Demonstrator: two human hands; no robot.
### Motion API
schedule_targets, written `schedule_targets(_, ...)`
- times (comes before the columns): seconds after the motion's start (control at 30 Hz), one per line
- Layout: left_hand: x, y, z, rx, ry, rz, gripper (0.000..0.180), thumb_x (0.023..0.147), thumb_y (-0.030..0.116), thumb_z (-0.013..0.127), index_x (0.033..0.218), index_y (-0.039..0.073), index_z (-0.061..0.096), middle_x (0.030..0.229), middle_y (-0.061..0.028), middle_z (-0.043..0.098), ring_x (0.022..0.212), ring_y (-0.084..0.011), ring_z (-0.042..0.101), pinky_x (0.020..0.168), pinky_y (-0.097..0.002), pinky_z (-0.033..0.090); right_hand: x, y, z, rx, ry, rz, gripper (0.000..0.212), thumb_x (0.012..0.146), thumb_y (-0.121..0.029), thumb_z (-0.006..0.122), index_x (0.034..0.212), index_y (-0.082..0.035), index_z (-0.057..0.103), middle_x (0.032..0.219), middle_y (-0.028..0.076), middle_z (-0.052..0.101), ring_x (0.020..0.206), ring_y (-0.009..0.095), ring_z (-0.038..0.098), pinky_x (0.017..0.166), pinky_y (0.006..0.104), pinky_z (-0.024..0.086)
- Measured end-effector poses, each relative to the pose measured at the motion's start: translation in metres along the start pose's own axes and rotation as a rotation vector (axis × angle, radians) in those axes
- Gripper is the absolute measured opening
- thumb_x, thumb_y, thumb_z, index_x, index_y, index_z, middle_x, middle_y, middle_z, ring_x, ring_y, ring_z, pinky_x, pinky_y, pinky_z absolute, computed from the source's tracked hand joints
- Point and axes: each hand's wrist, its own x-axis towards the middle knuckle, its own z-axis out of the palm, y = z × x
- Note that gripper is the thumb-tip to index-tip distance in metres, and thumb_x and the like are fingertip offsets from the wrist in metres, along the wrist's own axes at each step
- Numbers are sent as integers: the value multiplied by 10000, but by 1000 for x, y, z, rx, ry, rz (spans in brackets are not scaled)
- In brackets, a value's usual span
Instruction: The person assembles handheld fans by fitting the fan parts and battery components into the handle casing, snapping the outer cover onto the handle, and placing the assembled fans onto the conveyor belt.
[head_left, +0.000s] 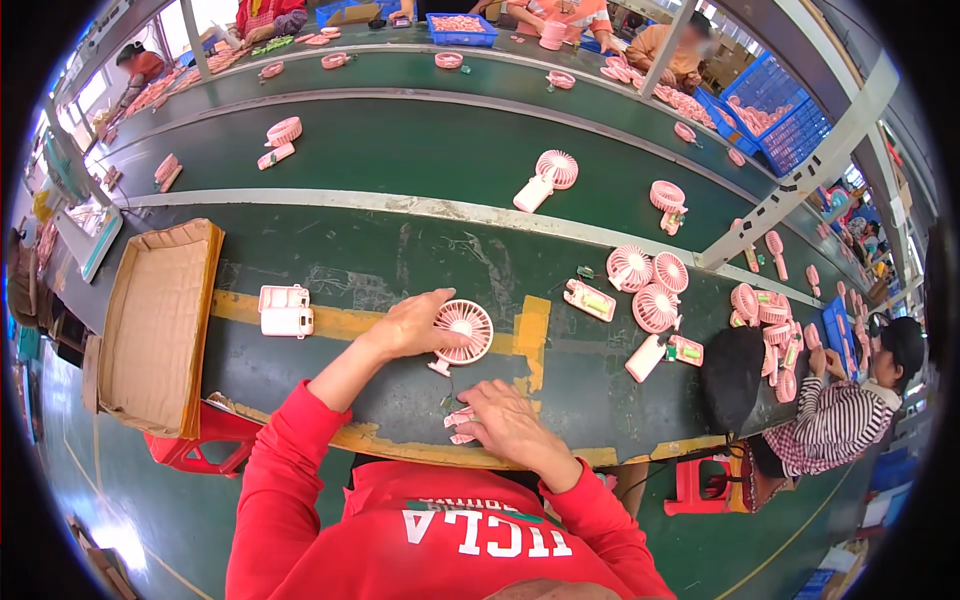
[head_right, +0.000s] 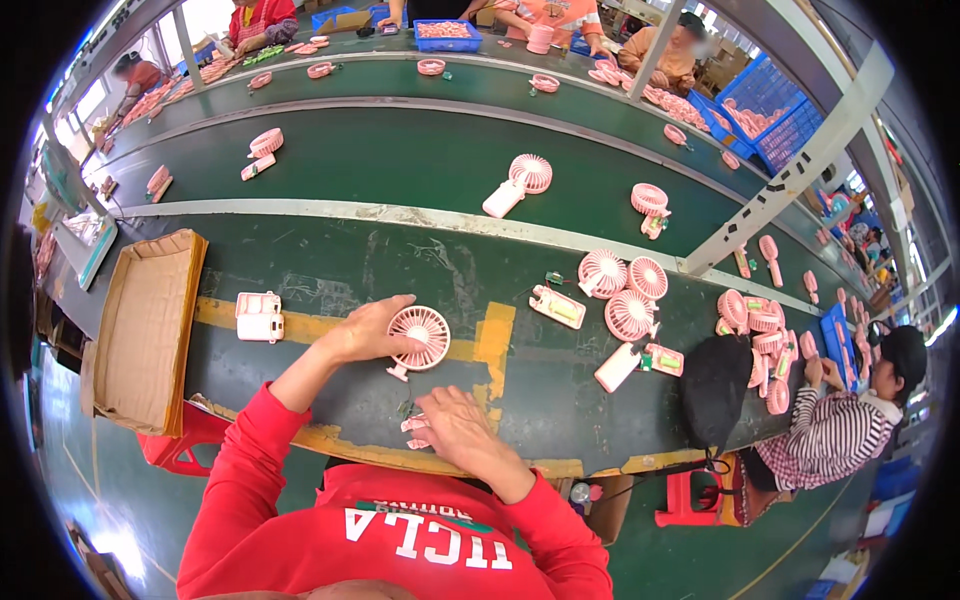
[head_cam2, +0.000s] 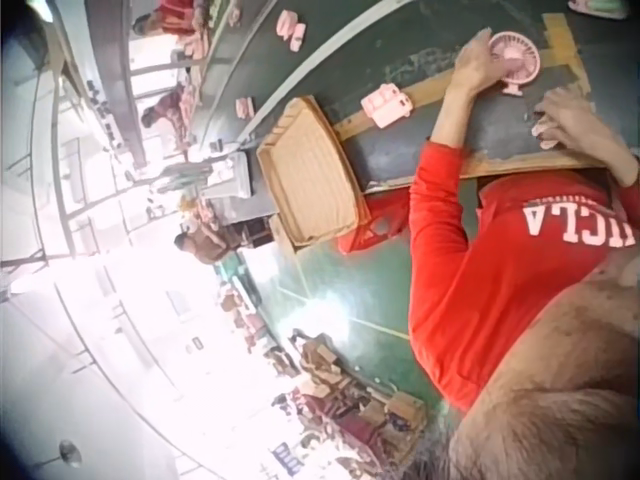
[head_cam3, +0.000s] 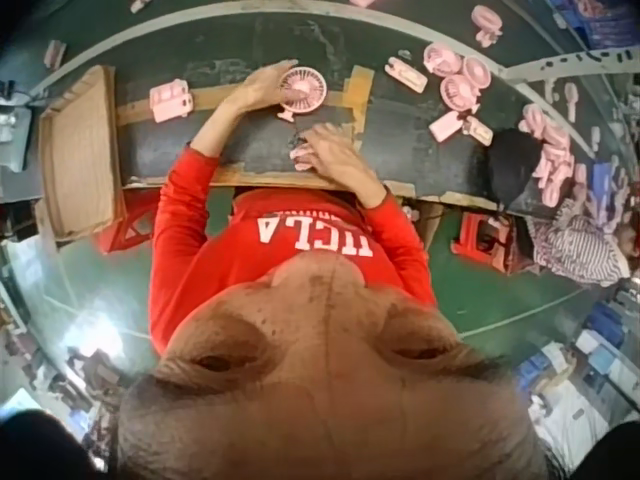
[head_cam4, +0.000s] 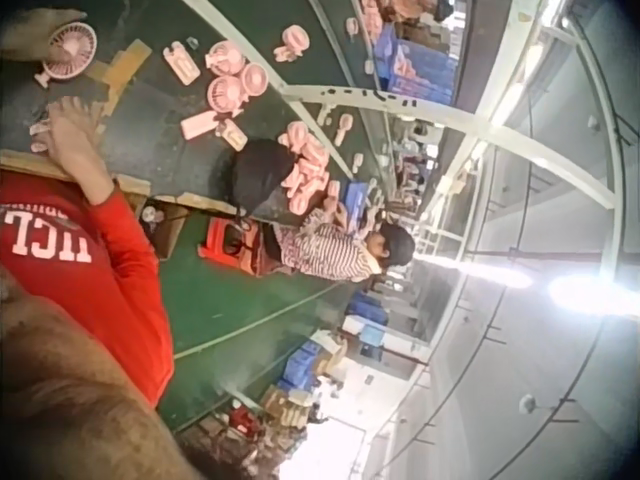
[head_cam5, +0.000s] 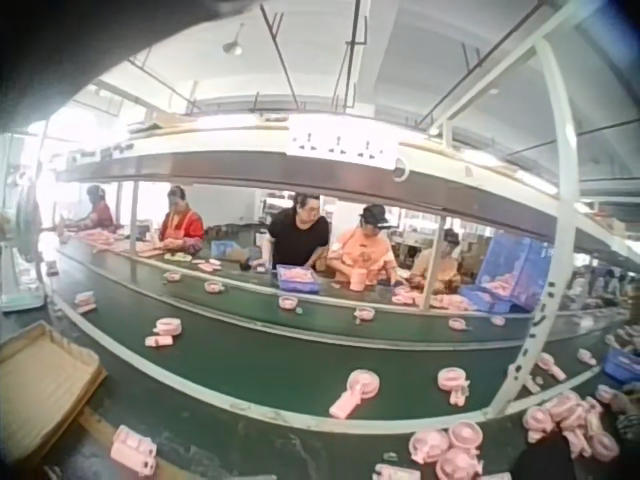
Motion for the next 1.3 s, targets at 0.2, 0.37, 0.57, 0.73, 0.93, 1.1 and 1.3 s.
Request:
schedule_targets(0.2, -16, -7, -6, -143, -258, 26, 681, 601, 412, 800, 1035, -67, 583, 1007, -196, 629, 901, -255, 621, 768, -342, 487, -2, 0, 0, 5, -57, 111, 255, 779, -236, 650, 883, -9, 596, 855, 161, 596, 862, 343, 572, 742, 418, 453)
schedule_targets(0.37, -47, -21, -10, -351, -13, -137, 626, 599, 337, 832, 1002, -48, 547, 885, -133, 621, 818, -188, 608, 718, -307, 487, -6, 2, 5, 79, -71, 194, 278, 802, -277, 640, 885, -15, 600, 862, 154, 594, 860, 329, 573, 734, 410, 452)
schedule_targets(0.57, -65, -5, -11, -917, 206, -173, 512, 733, 159, 753, 1124, -38, 487, 986, -88, 605, 876, -132, 589, 775, -273, 492, -13, 1, 11, 62, 30, 48, 348, 797, -337, 651, 888, -6, 594, 802, 159, 577, 801, 337, 573, 692, 425, 448)
schedule_targets(0.73, -71, -1, -9, -1102, 319, -90, 480, 768, 145, 716, 1140, -45, 481, 995, -101, 610, 899, -128, 586, 817, -279, 476, -4, -9, 1, 110, -173, 220, 378, 818, -343, 641, 905, 13, 549, 803, 174, 581, 734, 349, 585, 663, 435, 451)
schedule_targets(0.93, -73, 2, -14, -1211, 394, -6, 423, 787, 119, 689, 1133, -27, 494, 1014, -88, 609, 913, -133, 589, 831, -274, 471, -1, 7, 11, 780, -38, 600, 393, 856, -359, 621, 972, 9, 544, 806, 122, 610, 696, 200, 638, 591, 324, 512)
schedule_targets(1.1, -75, 1, -14, -1238, 438, -2, 423, 791, 136, 686, 1137, -18, 496, 1034, -92, 602, 944, -130, 579, 866, -286, 454, -3, 12, 4, 1385, -96, 631, 272, 866, -233, 639, 1033, -45, 535, 826, 50, 609, 685, 133, 626, 599, 239, 541)
schedule_targets(1.3, -79, 5, -14, -1236, 453, 17, 434, 798, 146, 678, 1152, -19, 489, 1037, -97, 601, 949, -139, 579, 871, -293, 454, -5, 17, -5, 1567, -162, 586, 281, 872, -241, 630, 1052, -52, 526, 813, 58, 612, 646, 132, 619, 564, 240, 532)
